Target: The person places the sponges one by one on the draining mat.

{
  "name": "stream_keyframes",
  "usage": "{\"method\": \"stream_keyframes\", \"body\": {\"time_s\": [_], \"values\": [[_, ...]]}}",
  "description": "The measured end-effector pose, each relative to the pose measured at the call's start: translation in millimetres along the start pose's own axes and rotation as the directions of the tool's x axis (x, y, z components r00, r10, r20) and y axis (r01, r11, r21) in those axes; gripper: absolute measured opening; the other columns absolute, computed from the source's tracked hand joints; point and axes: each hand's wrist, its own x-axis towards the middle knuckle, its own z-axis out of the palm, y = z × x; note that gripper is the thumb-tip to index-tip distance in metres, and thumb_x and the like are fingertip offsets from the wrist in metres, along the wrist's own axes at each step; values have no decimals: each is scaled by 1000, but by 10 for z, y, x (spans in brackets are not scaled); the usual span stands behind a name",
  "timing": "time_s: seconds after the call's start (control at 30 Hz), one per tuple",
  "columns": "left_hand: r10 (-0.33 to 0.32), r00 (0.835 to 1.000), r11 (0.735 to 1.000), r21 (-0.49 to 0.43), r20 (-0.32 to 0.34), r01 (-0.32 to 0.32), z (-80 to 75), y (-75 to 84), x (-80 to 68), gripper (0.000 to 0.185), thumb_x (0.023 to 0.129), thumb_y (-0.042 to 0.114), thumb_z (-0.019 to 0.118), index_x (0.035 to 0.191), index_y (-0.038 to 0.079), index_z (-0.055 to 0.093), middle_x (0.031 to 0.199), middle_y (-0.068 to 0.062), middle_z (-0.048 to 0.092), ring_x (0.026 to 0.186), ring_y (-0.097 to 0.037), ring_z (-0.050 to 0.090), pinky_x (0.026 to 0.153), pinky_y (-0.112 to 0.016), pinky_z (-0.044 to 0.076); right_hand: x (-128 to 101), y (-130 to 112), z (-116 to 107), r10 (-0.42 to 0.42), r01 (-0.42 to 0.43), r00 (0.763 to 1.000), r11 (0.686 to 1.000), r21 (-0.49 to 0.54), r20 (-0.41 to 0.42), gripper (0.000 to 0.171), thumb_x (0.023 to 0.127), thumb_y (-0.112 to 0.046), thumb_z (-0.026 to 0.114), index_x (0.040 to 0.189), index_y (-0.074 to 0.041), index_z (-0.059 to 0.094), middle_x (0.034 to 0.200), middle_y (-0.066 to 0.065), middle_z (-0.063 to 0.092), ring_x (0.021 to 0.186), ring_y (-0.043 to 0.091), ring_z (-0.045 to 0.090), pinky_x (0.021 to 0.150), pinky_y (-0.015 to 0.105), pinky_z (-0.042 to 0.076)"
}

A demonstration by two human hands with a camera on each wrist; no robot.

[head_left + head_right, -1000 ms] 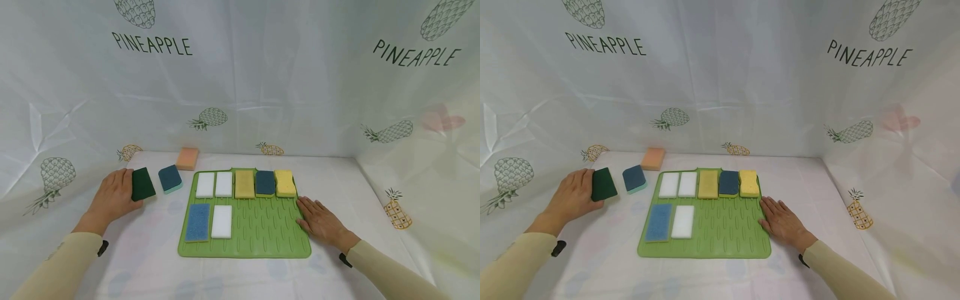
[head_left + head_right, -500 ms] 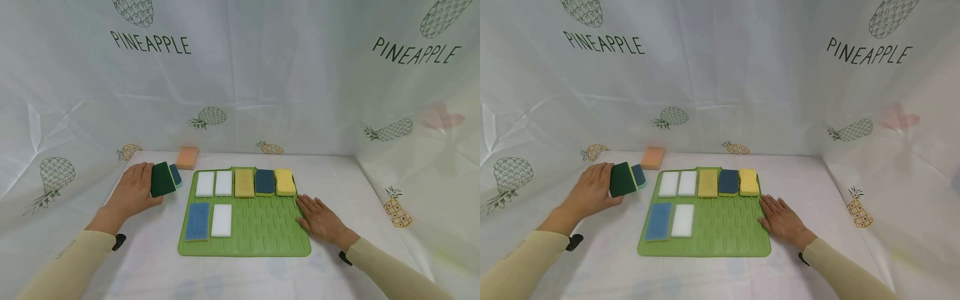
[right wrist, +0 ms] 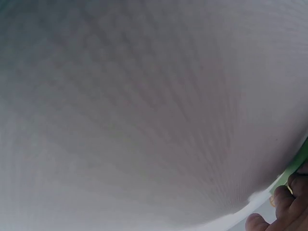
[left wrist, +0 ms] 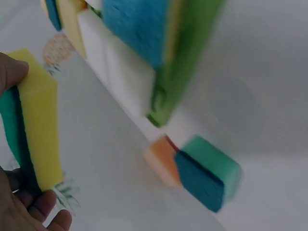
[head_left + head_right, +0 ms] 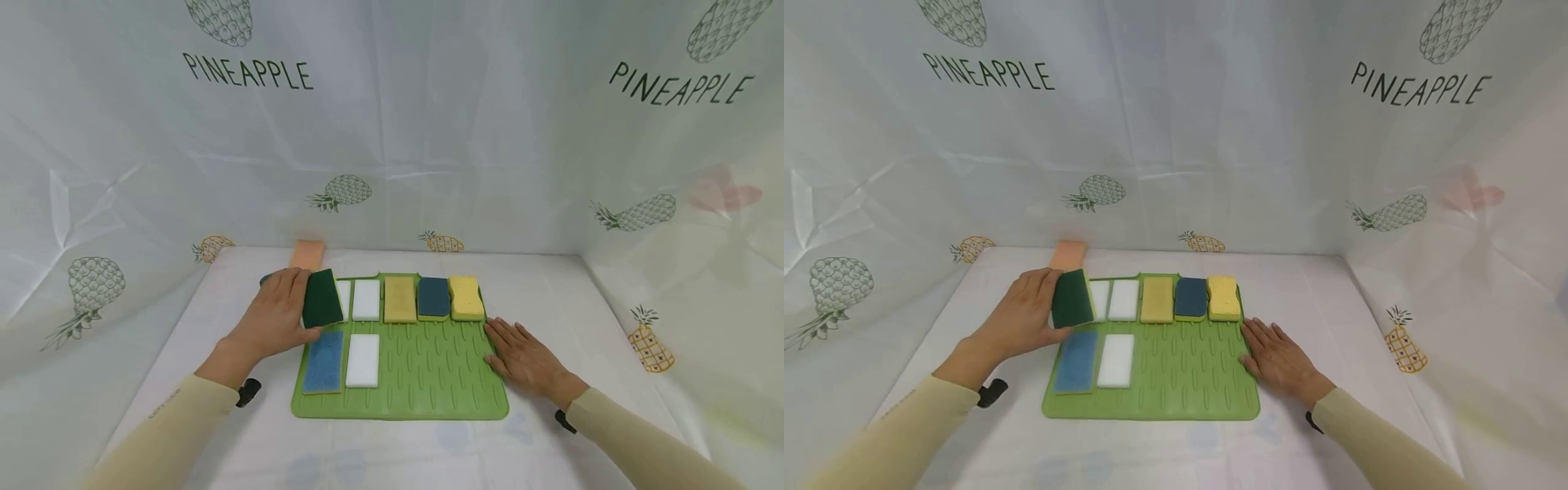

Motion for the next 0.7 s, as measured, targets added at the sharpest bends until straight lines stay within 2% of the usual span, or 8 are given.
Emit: {"method": "stream_keyframes", "body": {"time_s": [0.17, 0.33, 0.53, 0.7], "values": [[9, 998, 998, -65, 63, -5, 57, 324, 120, 113, 76, 57, 88, 153, -11, 40, 147, -30, 50, 138, -43, 49, 117, -57, 43, -16, -9, 24, -2, 2, 1000, 1000, 2, -4, 72, 112, -47, 46, 163, 2, 34, 170, 19, 34, 158, 38, 33, 127, 57, 31], [49, 991, 992, -123, 126, -34, 116, 584, 198, 110, 79, 57, 86, 154, -9, 41, 149, -27, 50, 140, -40, 48, 119, -54, 41, -18, -11, 33, -3, 3, 1000, 1000, 8, -9, 72, 112, -47, 46, 163, 2, 34, 170, 19, 34, 158, 38, 33, 127, 57, 31], [90, 965, 984, -171, 248, -48, 206, 796, 269, 106, 85, 60, 79, 158, -4, 38, 156, -23, 45, 146, -39, 43, 125, -52, 36, -17, -2, 33, 0, 0, 1000, 1000, 7, -11, 72, 112, -47, 47, 163, 2, 35, 170, 19, 34, 158, 38, 33, 127, 57, 31], [115, 942, 970, -242, 316, -38, 266, 954, 320, 105, 86, 59, 79, 160, -3, 37, 159, -21, 44, 149, -39, 40, 126, -52, 33, -23, 2, 28, 1, -1, 1000, 1000, 3, -11, 71, 112, -46, 46, 163, 2, 34, 170, 19, 34, 158, 38, 33, 127, 57, 31]]}}
